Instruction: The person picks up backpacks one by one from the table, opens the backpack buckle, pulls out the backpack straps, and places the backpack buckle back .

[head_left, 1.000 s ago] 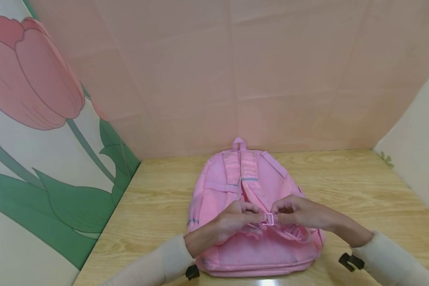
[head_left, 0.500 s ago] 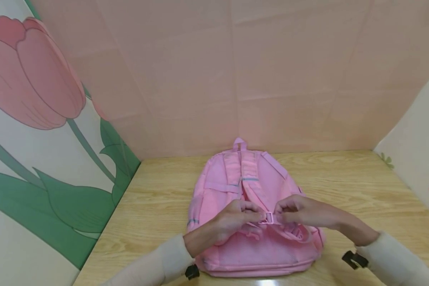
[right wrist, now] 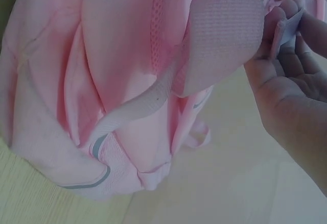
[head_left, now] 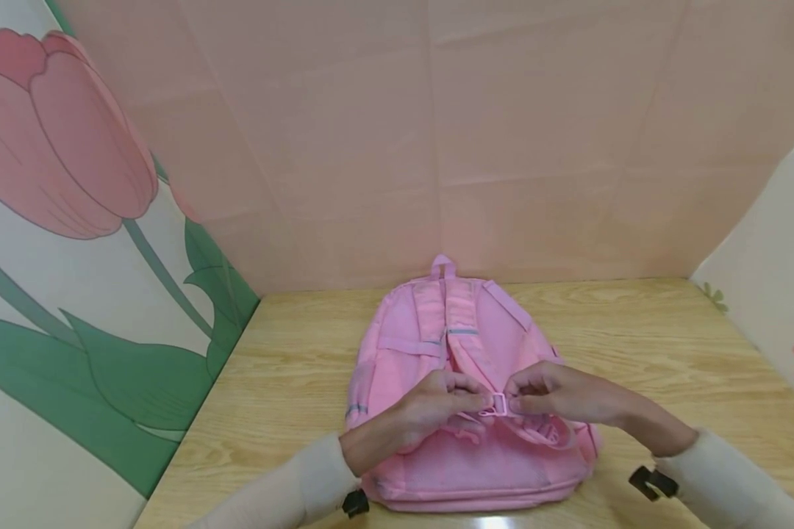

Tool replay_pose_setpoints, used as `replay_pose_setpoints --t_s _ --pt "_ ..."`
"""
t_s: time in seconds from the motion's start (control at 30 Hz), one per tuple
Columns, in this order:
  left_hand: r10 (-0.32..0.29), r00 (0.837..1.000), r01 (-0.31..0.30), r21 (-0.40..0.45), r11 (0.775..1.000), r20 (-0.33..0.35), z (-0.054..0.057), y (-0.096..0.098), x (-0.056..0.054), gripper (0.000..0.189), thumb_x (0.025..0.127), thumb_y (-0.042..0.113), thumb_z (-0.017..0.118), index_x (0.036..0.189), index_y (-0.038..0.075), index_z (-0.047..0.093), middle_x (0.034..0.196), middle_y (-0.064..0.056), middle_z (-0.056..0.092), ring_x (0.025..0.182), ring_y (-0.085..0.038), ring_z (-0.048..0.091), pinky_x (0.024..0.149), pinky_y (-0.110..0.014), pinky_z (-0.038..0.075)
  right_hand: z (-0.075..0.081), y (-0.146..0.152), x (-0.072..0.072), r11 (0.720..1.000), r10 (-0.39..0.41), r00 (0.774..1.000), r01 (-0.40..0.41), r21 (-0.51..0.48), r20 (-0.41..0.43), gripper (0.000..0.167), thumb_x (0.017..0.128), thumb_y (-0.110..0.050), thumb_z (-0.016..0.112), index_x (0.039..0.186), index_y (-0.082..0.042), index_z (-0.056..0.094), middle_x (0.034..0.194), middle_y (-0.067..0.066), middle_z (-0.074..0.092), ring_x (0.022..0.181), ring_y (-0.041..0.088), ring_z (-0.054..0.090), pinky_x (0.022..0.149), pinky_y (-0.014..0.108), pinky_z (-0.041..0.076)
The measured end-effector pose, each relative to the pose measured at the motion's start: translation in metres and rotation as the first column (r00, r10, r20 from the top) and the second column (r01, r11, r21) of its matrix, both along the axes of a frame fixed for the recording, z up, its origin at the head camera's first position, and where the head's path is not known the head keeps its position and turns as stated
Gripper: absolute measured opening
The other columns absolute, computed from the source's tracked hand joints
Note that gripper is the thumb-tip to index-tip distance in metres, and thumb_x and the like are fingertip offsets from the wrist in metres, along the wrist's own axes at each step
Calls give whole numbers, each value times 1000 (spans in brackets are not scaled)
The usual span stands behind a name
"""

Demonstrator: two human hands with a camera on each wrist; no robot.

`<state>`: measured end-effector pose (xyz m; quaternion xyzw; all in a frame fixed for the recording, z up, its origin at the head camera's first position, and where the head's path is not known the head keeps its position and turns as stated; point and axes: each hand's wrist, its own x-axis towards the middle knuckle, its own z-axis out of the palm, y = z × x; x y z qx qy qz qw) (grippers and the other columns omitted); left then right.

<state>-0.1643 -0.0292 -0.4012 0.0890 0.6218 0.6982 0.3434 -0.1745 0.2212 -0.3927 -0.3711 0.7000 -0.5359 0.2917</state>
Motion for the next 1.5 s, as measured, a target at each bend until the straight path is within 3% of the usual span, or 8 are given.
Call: replay_pose_setpoints --t_s 0.83,1.1,1.5 --pt "-20 999 21 2 1000 -32 -3 1 0 12 94 6 67 104 -2 67 82 -2 70 70 -14 69 87 -49 60 2 -7 1 1000 -3 1000 3 -3 -28 16 103 -7 50 93 2 60 72 30 44 61 2 47 43 22 39" --pt "-7 1000 8 15 1000 -28 -1 -2 1 15 95 6 66 107 -4 66 82 -4 69 70 -15 69 87 -50 60 4 -6 3 996 -68 998 68 53 -6 22 103 -11 52 87 4 56 72 -3 49 63 3 47 48 20 41" --pt "-6 1000 6 8 1000 -13 -3 -1 0 14 95 7 66 107 -1 66 83 -4 69 69 -15 69 87 -51 60 5 0 4 999 -34 999 34 31 21 18 102 -8 50 92 5 58 79 3 56 73 5 53 63 24 53"
